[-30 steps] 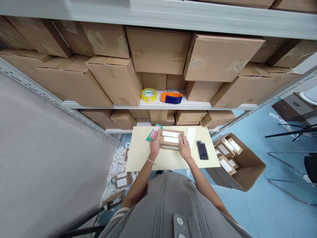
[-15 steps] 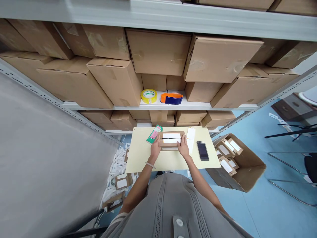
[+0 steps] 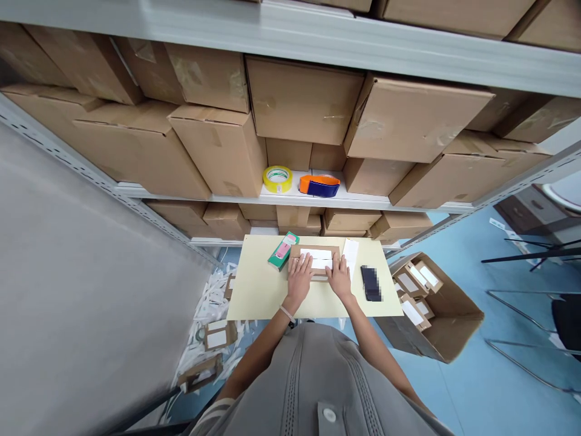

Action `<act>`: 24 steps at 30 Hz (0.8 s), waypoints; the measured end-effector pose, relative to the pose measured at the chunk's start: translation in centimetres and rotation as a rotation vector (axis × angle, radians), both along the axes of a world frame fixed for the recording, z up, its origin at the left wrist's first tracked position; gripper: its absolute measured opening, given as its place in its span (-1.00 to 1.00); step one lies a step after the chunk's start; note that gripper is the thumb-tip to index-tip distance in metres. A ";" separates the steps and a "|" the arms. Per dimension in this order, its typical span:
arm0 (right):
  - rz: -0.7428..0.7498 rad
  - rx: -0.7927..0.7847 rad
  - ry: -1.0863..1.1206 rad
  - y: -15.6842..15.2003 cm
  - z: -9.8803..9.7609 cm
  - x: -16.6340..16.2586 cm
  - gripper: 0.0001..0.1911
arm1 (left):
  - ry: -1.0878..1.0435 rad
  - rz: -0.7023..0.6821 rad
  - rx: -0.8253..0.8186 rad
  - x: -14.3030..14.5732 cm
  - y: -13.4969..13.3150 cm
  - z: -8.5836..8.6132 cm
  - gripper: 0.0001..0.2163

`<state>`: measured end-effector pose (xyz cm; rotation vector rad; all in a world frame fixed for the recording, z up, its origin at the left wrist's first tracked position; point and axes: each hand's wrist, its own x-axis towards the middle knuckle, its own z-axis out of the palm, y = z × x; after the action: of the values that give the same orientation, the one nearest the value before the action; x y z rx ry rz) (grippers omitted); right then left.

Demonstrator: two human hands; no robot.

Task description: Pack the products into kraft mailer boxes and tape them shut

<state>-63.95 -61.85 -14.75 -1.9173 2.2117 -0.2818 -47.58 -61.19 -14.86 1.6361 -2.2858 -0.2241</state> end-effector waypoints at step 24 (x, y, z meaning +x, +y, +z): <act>0.564 -0.419 -0.021 -24.7 18.2 0.6 -0.69 | 0.008 0.198 -0.117 -2.5 0.0 -1.4 -0.41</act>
<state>-63.38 -86.56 3.44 -2.6329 1.5846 -0.6990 -50.07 -61.20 -16.29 1.7810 -2.0710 -0.0493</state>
